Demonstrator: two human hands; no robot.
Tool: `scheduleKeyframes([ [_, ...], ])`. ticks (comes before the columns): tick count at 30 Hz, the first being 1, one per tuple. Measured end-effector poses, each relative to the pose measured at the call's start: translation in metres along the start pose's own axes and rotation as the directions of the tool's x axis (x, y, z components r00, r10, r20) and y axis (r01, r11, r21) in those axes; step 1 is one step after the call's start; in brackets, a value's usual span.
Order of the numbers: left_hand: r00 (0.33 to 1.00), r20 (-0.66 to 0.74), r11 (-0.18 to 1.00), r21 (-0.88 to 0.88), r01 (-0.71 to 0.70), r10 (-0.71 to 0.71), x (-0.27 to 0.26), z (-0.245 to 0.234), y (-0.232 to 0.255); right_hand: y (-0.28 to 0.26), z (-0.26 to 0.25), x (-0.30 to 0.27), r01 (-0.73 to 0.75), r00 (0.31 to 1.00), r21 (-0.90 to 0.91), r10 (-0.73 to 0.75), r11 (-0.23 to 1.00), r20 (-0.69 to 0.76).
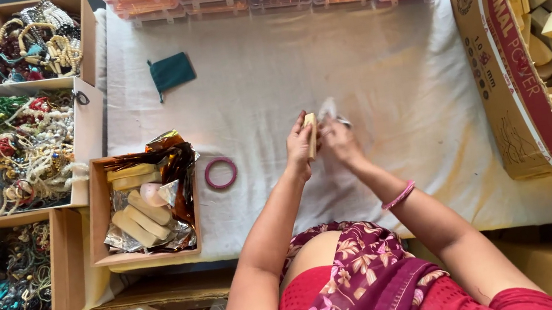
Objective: Wiping small rectangular wooden blocks with a white cloth and organizing them.
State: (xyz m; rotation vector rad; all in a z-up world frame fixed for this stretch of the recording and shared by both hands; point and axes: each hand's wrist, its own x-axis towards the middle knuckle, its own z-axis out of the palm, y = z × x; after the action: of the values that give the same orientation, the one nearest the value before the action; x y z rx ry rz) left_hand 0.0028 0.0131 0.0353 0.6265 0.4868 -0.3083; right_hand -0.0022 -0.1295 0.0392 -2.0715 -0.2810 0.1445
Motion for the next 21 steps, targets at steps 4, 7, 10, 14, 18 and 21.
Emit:
scheduleKeyframes([
  [4,0.764,0.161,0.261,0.879,-0.398,0.625,0.019,-0.010,-0.006,0.017,-0.020,0.008,-0.157,0.943,-0.015,0.146,0.987,-0.298],
  [7,0.785,0.249,-0.105,0.967,-0.231,0.567,0.030,-0.014,-0.017,-0.008,-0.024,-0.004,-0.424,0.886,0.186,0.448,0.886,-0.116],
  [10,0.741,0.307,-0.309,0.940,-0.141,0.597,0.013,0.001,-0.012,0.010,-0.020,-0.011,-0.390,0.906,0.197,0.413,0.899,-0.093],
  [14,0.748,0.437,-0.404,0.881,-0.245,0.500,0.036,-0.017,-0.023,-0.011,-0.016,-0.031,-0.310,0.931,0.191,0.338,0.931,-0.138],
  [18,0.929,0.058,0.516,0.818,-0.253,0.364,0.036,-0.002,-0.013,-0.035,-0.016,-0.033,-0.139,0.984,0.065,0.146,0.988,-0.103],
  [21,0.999,0.049,0.968,0.252,-0.006,-0.006,0.013,0.012,-0.005,-0.028,-0.017,-0.018,0.080,0.993,0.025,-0.078,0.996,-0.088],
])
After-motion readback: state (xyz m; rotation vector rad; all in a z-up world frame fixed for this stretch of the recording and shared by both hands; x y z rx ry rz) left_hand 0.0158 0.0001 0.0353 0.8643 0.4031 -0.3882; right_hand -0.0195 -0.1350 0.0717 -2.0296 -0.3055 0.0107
